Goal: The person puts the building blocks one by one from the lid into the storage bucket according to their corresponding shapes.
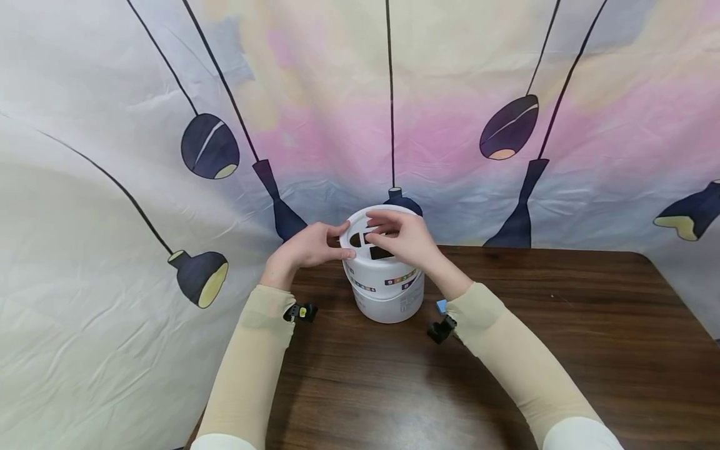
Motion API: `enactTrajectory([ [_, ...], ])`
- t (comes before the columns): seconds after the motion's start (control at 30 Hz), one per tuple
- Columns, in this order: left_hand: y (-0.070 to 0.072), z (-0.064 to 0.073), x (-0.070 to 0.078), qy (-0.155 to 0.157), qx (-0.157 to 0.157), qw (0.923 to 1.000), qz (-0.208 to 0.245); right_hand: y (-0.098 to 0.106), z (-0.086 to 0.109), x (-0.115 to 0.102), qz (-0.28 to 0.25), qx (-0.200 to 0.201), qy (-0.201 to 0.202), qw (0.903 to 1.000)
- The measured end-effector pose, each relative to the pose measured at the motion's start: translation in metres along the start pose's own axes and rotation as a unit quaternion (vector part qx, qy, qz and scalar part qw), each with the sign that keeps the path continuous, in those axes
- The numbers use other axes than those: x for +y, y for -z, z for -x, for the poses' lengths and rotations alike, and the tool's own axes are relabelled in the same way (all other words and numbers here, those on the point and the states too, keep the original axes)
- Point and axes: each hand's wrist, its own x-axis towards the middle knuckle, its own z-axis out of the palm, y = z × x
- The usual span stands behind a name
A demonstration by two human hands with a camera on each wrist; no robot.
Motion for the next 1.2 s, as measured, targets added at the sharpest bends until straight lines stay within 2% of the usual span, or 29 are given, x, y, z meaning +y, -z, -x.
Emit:
enactTrajectory([
  [0.1,-0.001,0.000,-0.001,0.000,0.002,1.0000,0.001,0.010,0.012,0.006,-0.027,0.022,0.016,0.9992],
  [0.27,-0.002,0.000,-0.002,0.002,0.005,1.0000,0.006,0.027,0.040,0.022,-0.072,0.091,0.037,0.9926],
  [0.37,-0.002,0.000,-0.002,0.002,0.007,0.9999,0.008,0.036,0.058,0.039,-0.101,0.121,0.024,0.9871],
  [0.47,-0.002,0.000,-0.002,0.001,0.009,0.9999,0.012,0.044,0.076,0.057,-0.119,0.126,-0.011,0.9848],
  [0.53,-0.002,0.000,-0.002,0.001,0.010,0.9998,0.016,0.049,0.087,0.070,-0.115,0.110,-0.043,0.9864],
  [0.63,-0.002,0.000,-0.002,-0.001,0.012,0.9997,0.020,0.057,0.104,0.088,-0.076,0.050,-0.088,0.9919],
  [0.73,-0.002,-0.001,-0.003,-0.002,0.011,0.9997,0.020,0.064,0.121,0.106,-0.027,-0.023,-0.109,0.9934],
  [0.83,-0.002,0.000,-0.004,0.001,0.012,0.9997,0.019,0.070,0.135,0.122,0.007,-0.074,-0.122,0.9897],
  [1.0,-0.002,0.002,-0.005,0.004,0.018,0.9997,0.019,0.077,0.152,0.142,0.027,-0.119,-0.142,0.9823],
  [1.2,-0.003,0.002,-0.004,-0.002,0.016,0.9997,0.020,0.085,0.168,0.150,0.048,-0.161,-0.156,0.9734],
])
